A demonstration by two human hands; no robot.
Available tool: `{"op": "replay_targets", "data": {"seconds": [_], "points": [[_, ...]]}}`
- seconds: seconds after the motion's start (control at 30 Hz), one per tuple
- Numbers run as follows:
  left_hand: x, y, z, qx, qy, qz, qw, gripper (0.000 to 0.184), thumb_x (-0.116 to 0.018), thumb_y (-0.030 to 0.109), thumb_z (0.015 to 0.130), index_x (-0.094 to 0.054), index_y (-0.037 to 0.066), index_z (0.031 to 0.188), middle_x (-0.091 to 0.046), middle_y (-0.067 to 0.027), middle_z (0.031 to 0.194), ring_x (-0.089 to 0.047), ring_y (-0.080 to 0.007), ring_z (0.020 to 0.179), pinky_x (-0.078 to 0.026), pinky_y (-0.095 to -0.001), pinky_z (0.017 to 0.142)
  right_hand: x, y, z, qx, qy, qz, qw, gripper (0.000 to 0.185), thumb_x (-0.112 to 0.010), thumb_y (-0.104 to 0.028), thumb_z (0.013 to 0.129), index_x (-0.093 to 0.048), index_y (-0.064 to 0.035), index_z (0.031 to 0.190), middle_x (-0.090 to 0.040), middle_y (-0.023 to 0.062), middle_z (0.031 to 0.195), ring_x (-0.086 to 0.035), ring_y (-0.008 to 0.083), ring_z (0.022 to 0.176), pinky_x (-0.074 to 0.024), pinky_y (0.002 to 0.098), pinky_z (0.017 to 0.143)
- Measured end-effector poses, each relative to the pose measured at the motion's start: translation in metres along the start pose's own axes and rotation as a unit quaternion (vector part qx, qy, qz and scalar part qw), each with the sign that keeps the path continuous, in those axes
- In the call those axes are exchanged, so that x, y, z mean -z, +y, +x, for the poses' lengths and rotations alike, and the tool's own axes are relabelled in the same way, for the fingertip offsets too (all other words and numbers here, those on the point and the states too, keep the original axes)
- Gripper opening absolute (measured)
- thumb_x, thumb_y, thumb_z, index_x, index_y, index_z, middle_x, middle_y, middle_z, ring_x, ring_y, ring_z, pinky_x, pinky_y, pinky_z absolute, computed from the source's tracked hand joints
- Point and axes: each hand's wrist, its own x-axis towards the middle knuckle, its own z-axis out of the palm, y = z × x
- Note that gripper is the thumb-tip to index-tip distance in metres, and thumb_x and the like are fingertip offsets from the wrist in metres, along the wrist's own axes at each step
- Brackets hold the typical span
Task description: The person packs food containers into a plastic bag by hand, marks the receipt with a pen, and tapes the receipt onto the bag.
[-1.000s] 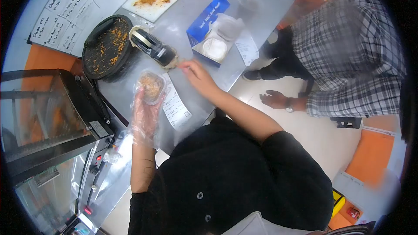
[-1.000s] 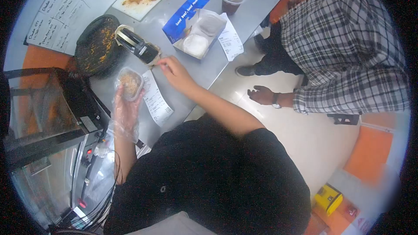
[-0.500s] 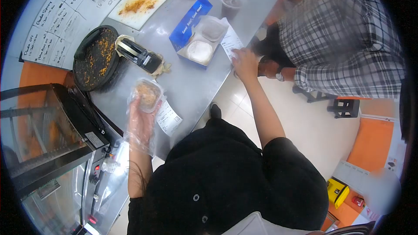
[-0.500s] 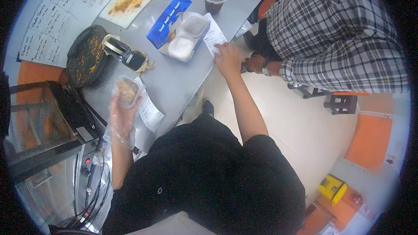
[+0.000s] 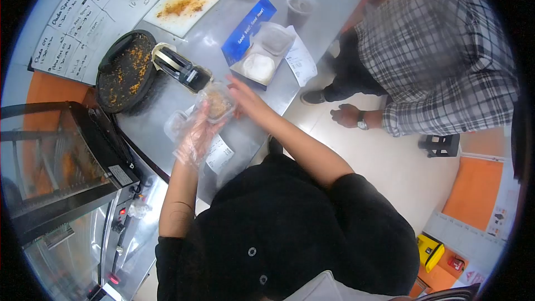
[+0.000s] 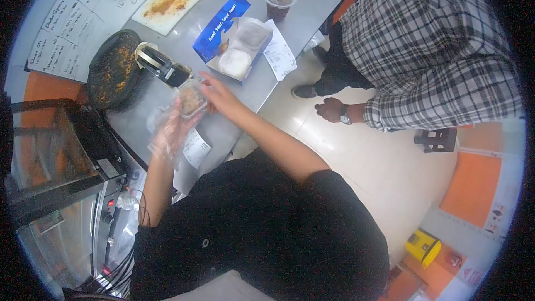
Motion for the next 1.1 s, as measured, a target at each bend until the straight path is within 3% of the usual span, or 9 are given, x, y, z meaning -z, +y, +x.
{"op": "replay_targets", "data": {"seconds": [0.17, 0.27, 0.37, 0.47, 0.57, 0.67, 0.77, 0.97, 1.1], "points": [[0.001, -0.005, -0.006, 0.018, -0.012, -0.003, 1.000, 0.054, -0.054, 0.038, 0.089, -0.036, 0.009, 0.132, -0.048, -0.0051, 0.125, -0.045, -0.0198, 0.117, -0.036, -0.0377, 0.099, 0.002, 0.010, 0.023, 0.040, -0.105, -0.154, 0.982, 0.049, -0.047, -0.040, 0.091, -0.044, -0.0076, 0.128, -0.045, 0.0095, 0.127, -0.049, 0.0188, 0.108, -0.0395, 0.0287, 0.089], [0.005, -0.020, -0.008, -0.031, -0.043, -0.023, 0.998, 0.056, -0.053, 0.037, 0.089, -0.034, 0.009, 0.133, -0.044, -0.0050, 0.129, -0.042, -0.0194, 0.120, -0.032, -0.0369, 0.102, -0.003, 0.019, 0.025, 0.049, -0.069, -0.174, 0.981, 0.047, -0.049, -0.038, 0.090, -0.047, -0.0079, 0.126, -0.047, 0.0118, 0.124, -0.049, 0.0209, 0.108, -0.0387, 0.0292, 0.090], [0.016, -0.033, -0.006, -0.032, -0.014, -0.020, 0.999, 0.056, -0.052, 0.036, 0.090, -0.034, 0.007, 0.133, -0.042, -0.0055, 0.132, -0.039, -0.0200, 0.122, -0.030, -0.0361, 0.103, -0.007, 0.034, 0.039, 0.187, 0.034, -0.318, 0.929, 0.041, -0.055, -0.031, 0.086, -0.053, -0.0036, 0.116, -0.054, 0.0171, 0.111, -0.053, 0.0297, 0.101, -0.0398, 0.0370, 0.090], [0.013, -0.034, -0.004, -0.036, 0.018, -0.006, 0.999, 0.056, -0.051, 0.036, 0.090, -0.034, 0.004, 0.133, -0.042, -0.0072, 0.132, -0.039, -0.0205, 0.122, -0.029, -0.0352, 0.104, -0.019, 0.016, 0.054, 0.257, 0.021, -0.315, 0.913, 0.037, -0.056, -0.028, 0.084, -0.056, -0.0030, 0.112, -0.049, 0.0220, 0.112, -0.051, 0.0371, 0.102, -0.0389, 0.0406, 0.092], [0.029, -0.039, 0.005, -0.054, -0.002, 0.001, 0.999, 0.053, -0.049, 0.034, 0.092, -0.034, 0.001, 0.131, -0.044, -0.0099, 0.130, -0.043, -0.0214, 0.119, -0.033, -0.0362, 0.102, -0.035, 0.011, 0.078, 0.270, 0.037, -0.413, 0.869, 0.038, -0.053, -0.030, 0.085, -0.058, -0.0031, 0.111, -0.048, 0.0251, 0.115, -0.050, 0.0396, 0.104, -0.0390, 0.0423, 0.092], [0.044, -0.041, 0.013, -0.071, -0.040, -0.060, 0.995, 0.046, -0.045, 0.028, 0.094, -0.036, 0.000, 0.129, -0.045, -0.0129, 0.127, -0.046, -0.0224, 0.115, -0.037, -0.0368, 0.100, -0.050, 0.001, 0.094, 0.118, -0.003, -0.458, 0.881, 0.041, -0.051, -0.033, 0.085, -0.057, -0.0033, 0.113, -0.046, 0.0255, 0.118, -0.041, 0.0392, 0.115, -0.0344, 0.0403, 0.098], [0.049, -0.039, 0.017, -0.081, -0.051, -0.085, 0.992, 0.042, -0.041, 0.024, 0.096, -0.035, -0.002, 0.128, -0.045, -0.0141, 0.127, -0.047, -0.0233, 0.114, -0.040, -0.0369, 0.098, -0.059, 0.020, 0.117, 0.113, 0.014, -0.530, 0.840, 0.040, -0.054, -0.035, 0.083, -0.064, -0.0009, 0.101, -0.056, 0.0244, 0.107, -0.052, 0.0340, 0.104, -0.0403, 0.0366, 0.091], [0.063, -0.044, 0.020, -0.072, -0.064, -0.077, 0.992, 0.045, -0.041, 0.025, 0.096, -0.032, -0.002, 0.130, -0.043, -0.0129, 0.129, -0.043, -0.0233, 0.119, -0.034, -0.0382, 0.103, -0.063, 0.032, 0.133, 0.084, -0.026, -0.466, 0.880, 0.038, -0.061, -0.035, 0.079, -0.068, 0.0023, 0.085, -0.066, 0.0176, 0.075, -0.061, 0.0225, 0.067, -0.0466, 0.0326, 0.068], [0.054, -0.040, 0.007, -0.081, -0.075, -0.089, 0.990, 0.047, -0.041, 0.026, 0.095, -0.031, -0.001, 0.132, -0.041, -0.0125, 0.131, -0.038, -0.0235, 0.123, -0.026, -0.0397, 0.107, -0.062, 0.037, 0.132, 0.093, -0.018, -0.388, 0.917, 0.035, -0.062, -0.032, 0.079, -0.067, 0.0024, 0.082, -0.066, 0.0173, 0.078, -0.061, 0.0220, 0.071, -0.0462, 0.0328, 0.068]]}}
